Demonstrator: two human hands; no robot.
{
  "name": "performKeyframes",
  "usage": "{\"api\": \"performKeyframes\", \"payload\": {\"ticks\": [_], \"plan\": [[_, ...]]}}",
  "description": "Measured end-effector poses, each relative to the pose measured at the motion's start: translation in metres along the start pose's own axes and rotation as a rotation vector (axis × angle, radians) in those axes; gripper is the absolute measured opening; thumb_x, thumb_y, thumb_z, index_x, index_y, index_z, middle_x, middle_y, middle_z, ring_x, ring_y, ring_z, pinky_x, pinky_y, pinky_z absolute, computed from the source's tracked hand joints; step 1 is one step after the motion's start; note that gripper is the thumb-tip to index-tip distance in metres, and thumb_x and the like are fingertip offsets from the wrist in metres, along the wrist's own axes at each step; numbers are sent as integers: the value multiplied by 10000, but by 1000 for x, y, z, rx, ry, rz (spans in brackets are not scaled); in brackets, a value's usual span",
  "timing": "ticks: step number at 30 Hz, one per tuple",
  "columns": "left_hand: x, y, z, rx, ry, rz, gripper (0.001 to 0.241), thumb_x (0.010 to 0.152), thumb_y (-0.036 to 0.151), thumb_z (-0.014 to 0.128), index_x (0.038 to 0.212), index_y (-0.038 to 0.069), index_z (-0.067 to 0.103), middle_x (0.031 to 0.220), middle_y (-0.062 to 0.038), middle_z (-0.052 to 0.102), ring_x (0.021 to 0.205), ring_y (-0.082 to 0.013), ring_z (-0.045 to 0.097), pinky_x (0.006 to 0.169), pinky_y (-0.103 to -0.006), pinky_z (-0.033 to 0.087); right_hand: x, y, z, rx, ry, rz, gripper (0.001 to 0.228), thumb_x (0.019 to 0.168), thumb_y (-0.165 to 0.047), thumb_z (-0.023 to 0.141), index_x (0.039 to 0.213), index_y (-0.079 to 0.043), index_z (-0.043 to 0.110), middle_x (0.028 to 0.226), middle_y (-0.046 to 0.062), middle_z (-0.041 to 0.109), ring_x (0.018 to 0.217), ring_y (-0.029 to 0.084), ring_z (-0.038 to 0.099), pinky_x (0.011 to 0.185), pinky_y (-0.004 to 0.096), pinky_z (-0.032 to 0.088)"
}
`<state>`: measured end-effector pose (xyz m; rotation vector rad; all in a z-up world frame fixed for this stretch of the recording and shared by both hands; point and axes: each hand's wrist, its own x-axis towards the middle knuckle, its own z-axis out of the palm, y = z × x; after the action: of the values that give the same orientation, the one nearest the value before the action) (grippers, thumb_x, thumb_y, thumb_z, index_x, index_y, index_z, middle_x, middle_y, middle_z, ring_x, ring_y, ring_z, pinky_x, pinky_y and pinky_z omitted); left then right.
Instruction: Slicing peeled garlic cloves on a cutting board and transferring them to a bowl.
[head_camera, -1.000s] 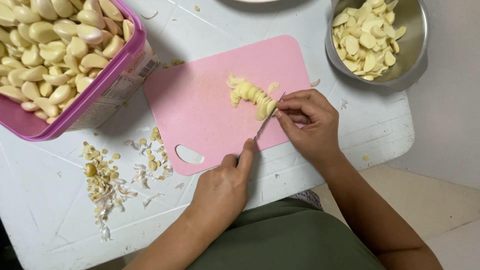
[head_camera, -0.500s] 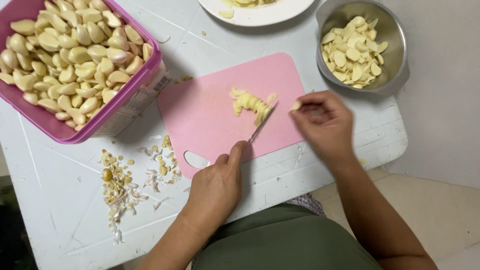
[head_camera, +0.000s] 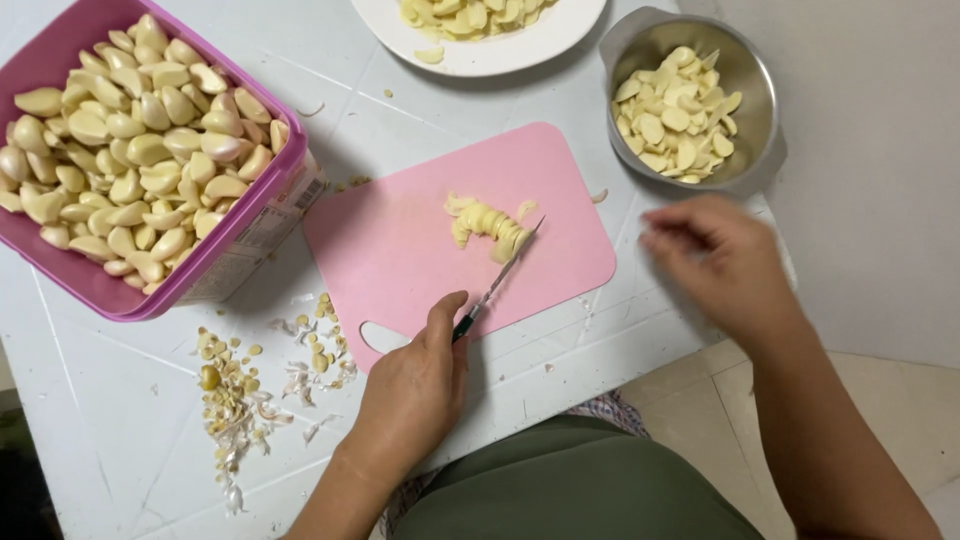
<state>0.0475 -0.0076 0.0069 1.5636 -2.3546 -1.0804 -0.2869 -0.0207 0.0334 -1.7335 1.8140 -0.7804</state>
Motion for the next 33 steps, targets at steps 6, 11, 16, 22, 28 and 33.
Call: {"api": "performKeyframes", "payload": {"ticks": [6, 11, 16, 22, 28, 33], "plan": [[-8, -15, 2, 85, 133, 86, 521, 1002, 112, 543, 1511, 115, 431, 727, -102, 702, 512, -372, 616, 400, -507, 456, -22, -6, 19, 202, -178, 200, 485, 924, -125, 714, 1388, -8, 633, 1383, 111, 560, 1305, 201, 614, 1068, 333, 602], [-10, -17, 2, 131, 229, 121, 475, 1027, 146, 582, 1488, 105, 475, 774, -82, 694, 642, -323, 648, 410, -509, 459, -10, -10, 22, 330, -214, 291, 539, 903, -114, 717, 1421, -22, 599, 1408, 86, 529, 1321, 215, 605, 1062, 350, 617], [-14, -18, 10, 80, 330, 159, 464, 1035, 125, 597, 1482, 82, 482, 1047, -105, 752, 744, -325, 686, 427, -508, 498, -6, -13, 26, 285, -227, 326, 533, 903, -133, 721, 1420, -71, 608, 1429, 74, 522, 1298, 202, 592, 1021, 325, 617], [-16, -19, 8, 148, 385, 207, 471, 1042, 97, 612, 1494, 68, 484, 1040, -83, 736, 674, -277, 672, 385, -469, 482, -10, 1, 32, 370, -189, 274, 526, 912, -87, 715, 1420, -53, 583, 1421, 89, 522, 1312, 223, 587, 988, 326, 620], [-10, -22, -1, 235, 204, 187, 585, 948, 36, 556, 1525, 69, 462, 953, -136, 730, 646, -365, 691, 410, -540, 511, -12, 9, 40, 297, -177, 202, 497, 908, -111, 747, 1387, -54, 629, 1386, 96, 565, 1257, 189, 599, 978, 294, 616], [-8, -12, -26, 155, 233, 101, 517, 1009, 65, 586, 1514, 79, 478, 900, -220, 795, 743, -416, 789, 603, -523, 621, -13, 8, 41, 360, -132, 207, 470, 899, -40, 796, 1344, 31, 660, 1391, 148, 544, 1276, 262, 596, 999, 334, 589]]}}
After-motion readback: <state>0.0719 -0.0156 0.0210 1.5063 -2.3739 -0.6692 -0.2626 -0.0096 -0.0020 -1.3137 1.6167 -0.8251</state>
